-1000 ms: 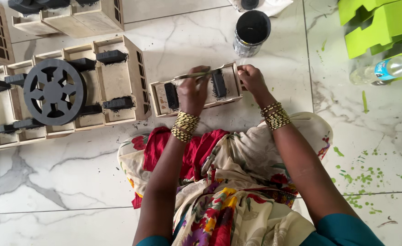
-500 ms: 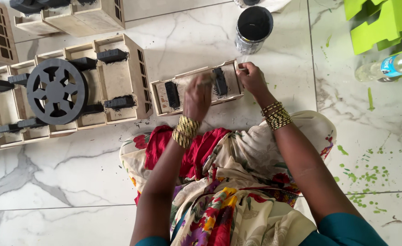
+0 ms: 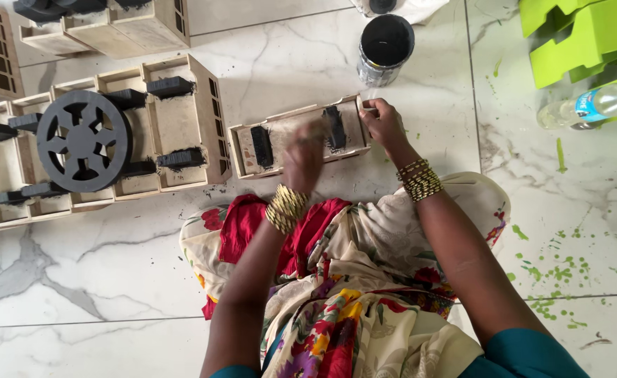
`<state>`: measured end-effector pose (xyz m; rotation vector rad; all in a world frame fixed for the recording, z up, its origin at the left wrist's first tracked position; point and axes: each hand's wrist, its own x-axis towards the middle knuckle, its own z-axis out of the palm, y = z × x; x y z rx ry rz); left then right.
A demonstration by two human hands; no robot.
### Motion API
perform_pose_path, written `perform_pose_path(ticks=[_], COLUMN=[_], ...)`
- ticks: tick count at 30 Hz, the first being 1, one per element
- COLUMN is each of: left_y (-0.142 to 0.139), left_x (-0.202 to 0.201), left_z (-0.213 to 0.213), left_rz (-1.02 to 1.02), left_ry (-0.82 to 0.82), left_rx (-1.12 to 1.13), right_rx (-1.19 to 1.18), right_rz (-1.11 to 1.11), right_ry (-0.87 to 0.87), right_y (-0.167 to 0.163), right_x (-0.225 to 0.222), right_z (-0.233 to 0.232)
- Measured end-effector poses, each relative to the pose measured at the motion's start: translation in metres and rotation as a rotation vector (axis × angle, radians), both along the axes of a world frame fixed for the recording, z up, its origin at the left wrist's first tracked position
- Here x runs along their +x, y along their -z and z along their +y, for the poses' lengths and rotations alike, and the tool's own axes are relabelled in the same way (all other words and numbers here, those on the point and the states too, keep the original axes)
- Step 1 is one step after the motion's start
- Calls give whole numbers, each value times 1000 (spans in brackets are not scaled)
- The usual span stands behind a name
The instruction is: The person sits on the floor and uses a paintbrush to apply black paint to small wooden model components, including blocks and a wheel-shaped disc, held in a wooden tray. They dip the brush in a paint can between pieces and rotate the tray to reach each part.
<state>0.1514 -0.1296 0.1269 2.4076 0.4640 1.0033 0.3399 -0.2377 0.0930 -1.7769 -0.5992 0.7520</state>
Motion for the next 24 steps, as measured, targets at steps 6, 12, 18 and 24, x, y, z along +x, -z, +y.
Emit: perform_pose_path(ticks=[6,12,18,24], left_y=[-11,-6,17,40], left_x=[25,-12,3,-5], left_z=[21,-24,25,-2], left_rz=[34,-74,-171,-166], left_ry=[30,98,-93,-199], left_rx=[-133,-192,-280,-357], right_rx=[-93,19,-103,-107], right_rz=[132,35,84,106], right_ry=[34,-13,43,34], right_y=[-5,6,-3,-5], right_x=[3,3,2,1], right_z=[3,-3,1,-3])
